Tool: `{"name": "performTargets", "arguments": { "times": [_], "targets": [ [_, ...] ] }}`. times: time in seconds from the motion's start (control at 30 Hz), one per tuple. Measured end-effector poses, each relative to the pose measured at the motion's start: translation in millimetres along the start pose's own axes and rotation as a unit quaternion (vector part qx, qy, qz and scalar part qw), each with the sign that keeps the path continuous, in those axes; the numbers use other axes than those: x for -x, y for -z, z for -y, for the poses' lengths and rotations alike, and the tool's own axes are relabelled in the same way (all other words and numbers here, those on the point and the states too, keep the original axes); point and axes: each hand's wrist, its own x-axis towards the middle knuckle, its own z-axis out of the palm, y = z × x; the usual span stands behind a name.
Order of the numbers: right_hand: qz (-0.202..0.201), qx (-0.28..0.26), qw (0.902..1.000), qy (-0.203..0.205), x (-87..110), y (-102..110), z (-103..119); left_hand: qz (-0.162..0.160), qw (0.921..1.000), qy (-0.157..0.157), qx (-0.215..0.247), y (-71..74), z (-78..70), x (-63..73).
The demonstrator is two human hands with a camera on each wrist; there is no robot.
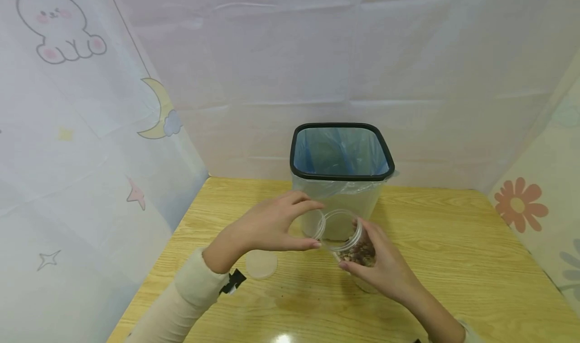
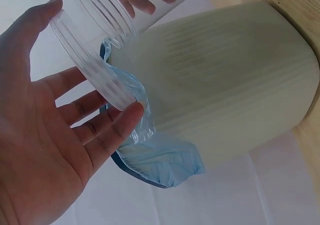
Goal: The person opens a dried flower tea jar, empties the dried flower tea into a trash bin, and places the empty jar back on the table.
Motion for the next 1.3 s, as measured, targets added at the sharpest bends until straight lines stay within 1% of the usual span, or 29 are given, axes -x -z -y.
{"name": "performTargets", "arguments": {
  "times": [0.2, 0.43, 0.67, 0.87, 1.13, 1.3],
  "targets": [
    [0.001, 0.001, 1.0000, 0.002, -0.7, 3.7, -0.3, -0.002, 0.9999, 0.000, -0.012, -0.8, 3.1, 3.1],
    [-0.005, 0.012, 0.9998, 0.013, -3.3, 9.9, 0.3, 0.005, 0.9997, 0.017, -0.015, -2.4, 6.4, 7.6],
    [-0.002, 0.024, 0.9997, 0.000, -3.6, 16.9, 2.3, 0.016, 0.9993, 0.031, -0.011, -3.6, 9.2, 12.8],
    [-0.007, 0.040, 0.9992, 0.003, -5.0, 25.4, 3.2, 0.022, 0.9988, 0.042, -0.016, -4.7, 11.4, 15.5],
    [-0.007, 0.044, 0.9990, 0.008, -7.3, 34.1, 4.0, 0.023, 0.9988, 0.039, -0.019, -6.8, 16.0, 18.7],
    [-0.009, 0.051, 0.9986, 0.010, -8.3, 38.3, 5.5, 0.029, 0.9982, 0.049, -0.019, -8.3, 18.7, 22.4]
  ]
}}
